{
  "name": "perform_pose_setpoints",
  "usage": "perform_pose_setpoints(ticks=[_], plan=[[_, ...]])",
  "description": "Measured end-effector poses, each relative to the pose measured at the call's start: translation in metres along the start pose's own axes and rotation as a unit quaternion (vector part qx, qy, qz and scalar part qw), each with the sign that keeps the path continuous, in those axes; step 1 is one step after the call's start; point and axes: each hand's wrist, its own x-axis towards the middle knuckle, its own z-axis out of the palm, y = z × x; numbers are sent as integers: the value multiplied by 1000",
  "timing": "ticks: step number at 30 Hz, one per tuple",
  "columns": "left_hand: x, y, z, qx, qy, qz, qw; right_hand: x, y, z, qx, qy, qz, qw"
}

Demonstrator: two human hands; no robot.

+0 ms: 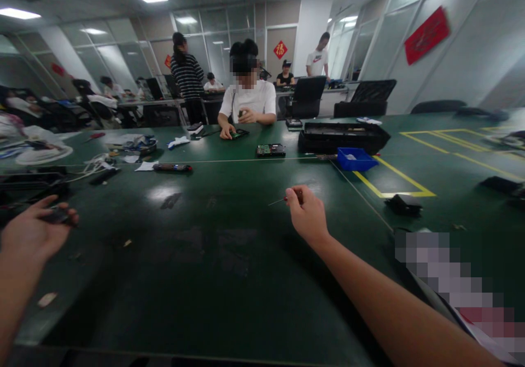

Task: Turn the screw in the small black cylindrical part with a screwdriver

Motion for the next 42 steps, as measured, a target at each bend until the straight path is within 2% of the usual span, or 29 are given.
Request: perform_pose_setpoints(ticks=[2, 4, 9, 12, 14, 18, 21, 26, 29, 32, 36, 39, 42], plan=[[-16, 1, 29, -37, 4, -4, 999, 0, -1, 0, 2, -3, 1, 1000], [-35, 1, 59, -49, -26, -18, 998, 0, -1, -1, 3, -8, 0, 1000], [-90, -6, 131, -80, -183, -17, 980, -1, -2, -2, 1, -13, 3, 1000], [-126, -15, 172, -100, -254, -21, 962, 0, -2, -2, 0, -9, 2, 1000], [-150, -21, 199, -112, -279, -30, 953, 0, -2, -2, 0, -11, 2, 1000], [-196, -36, 243, -74, -358, -30, 930, 0, -1, -1, -2, -12, 1, 1000], [-224, -51, 266, -7, -412, -3, 911, 0, 0, 0, -5, -9, 5, 1000], [-249, -84, 282, 134, -469, 72, 870, 0, -1, 1, 4, -21, 11, 1000], [-249, -104, 279, 234, -502, 125, 823, 0, -2, 2, 15, -40, 5, 999], [-242, -119, 273, 299, -503, 202, 785, -1, -4, 1, 21, -62, 6, 998], [-230, -130, 270, 324, -491, 277, 760, -1, -7, 0, 14, -75, 11, 997], [-222, -134, 271, 325, -483, 317, 749, -1, -6, 1, 89, -66, 24, 994], [-219, -136, 273, 311, -473, 328, 757, -1, -3, 4, 156, -77, 36, 984]])
